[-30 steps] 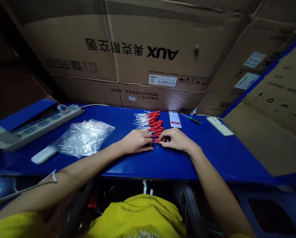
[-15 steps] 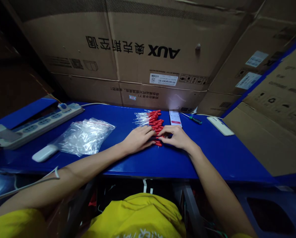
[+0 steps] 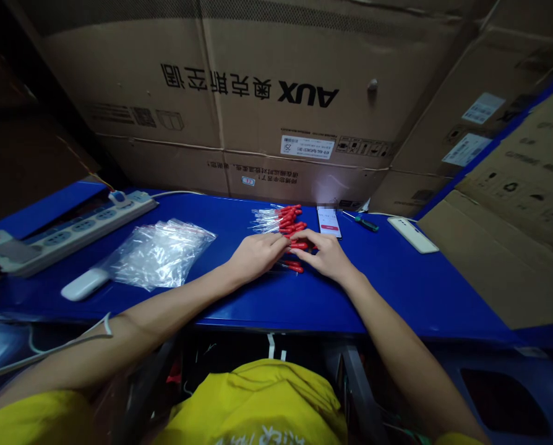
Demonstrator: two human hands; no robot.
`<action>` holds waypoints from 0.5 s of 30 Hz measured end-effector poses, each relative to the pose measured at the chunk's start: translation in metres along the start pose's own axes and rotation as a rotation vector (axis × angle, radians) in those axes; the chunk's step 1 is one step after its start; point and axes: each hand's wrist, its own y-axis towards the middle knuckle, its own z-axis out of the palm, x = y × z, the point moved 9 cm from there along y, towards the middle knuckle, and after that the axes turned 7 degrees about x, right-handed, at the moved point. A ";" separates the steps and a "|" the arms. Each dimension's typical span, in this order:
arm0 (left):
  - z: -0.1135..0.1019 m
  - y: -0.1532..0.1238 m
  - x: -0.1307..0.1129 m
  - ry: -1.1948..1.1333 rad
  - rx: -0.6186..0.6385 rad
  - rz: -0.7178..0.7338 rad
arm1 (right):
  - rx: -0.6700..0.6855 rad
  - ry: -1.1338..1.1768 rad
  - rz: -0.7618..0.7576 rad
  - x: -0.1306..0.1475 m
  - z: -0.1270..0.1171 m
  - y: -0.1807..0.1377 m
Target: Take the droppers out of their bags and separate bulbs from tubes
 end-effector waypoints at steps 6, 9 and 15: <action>0.006 -0.002 0.004 -0.030 0.105 -0.038 | -0.067 0.010 -0.042 0.001 0.001 -0.001; 0.009 -0.002 0.005 -0.045 0.142 -0.019 | -0.046 0.028 -0.052 0.002 0.001 0.000; 0.017 -0.001 0.011 -0.037 0.203 -0.047 | -0.071 0.037 -0.096 0.007 -0.008 0.001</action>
